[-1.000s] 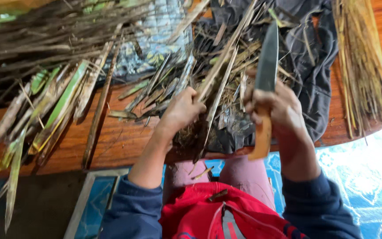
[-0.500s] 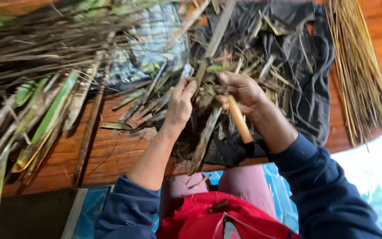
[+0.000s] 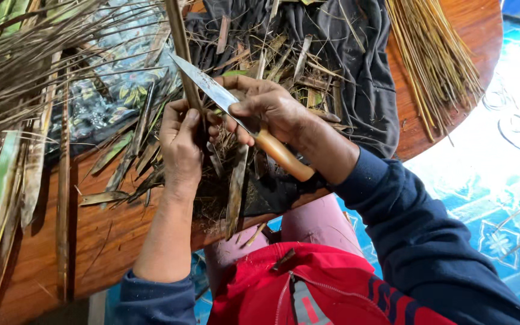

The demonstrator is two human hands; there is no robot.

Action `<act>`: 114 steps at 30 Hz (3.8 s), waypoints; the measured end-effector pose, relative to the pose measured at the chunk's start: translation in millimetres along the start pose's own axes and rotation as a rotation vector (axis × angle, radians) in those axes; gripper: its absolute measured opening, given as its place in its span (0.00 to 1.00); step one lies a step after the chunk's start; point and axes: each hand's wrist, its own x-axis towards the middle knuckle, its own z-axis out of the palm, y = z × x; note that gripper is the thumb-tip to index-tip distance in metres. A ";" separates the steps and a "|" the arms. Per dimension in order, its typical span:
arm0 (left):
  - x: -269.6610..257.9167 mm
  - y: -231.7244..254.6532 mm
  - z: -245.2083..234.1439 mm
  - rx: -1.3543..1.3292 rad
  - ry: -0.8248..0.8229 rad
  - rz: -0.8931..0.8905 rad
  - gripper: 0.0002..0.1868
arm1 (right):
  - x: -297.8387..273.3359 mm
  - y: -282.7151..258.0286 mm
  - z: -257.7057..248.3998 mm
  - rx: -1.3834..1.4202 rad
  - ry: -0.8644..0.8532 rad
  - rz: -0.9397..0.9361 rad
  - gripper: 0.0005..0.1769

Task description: The person uses a knife to scrape and strip dry leaf material and fibers from plant stalks on a wooden table.

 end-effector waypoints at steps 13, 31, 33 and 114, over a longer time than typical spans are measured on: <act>5.2 -25.6 -12.2 0.535 0.113 0.319 0.06 | 1.2 17.5 -4.9 -0.139 -0.046 0.181 0.38; -25.0 -15.9 -5.8 0.424 0.125 0.158 0.15 | -17.9 14.7 33.0 -0.183 -0.038 0.170 0.32; -27.1 8.5 -3.8 0.257 -0.001 0.001 0.15 | -21.6 10.3 36.7 -0.177 -0.055 0.151 0.31; -32.8 4.2 -26.2 1.244 0.392 0.632 0.14 | -3.3 47.3 -14.1 -0.177 0.036 0.156 0.35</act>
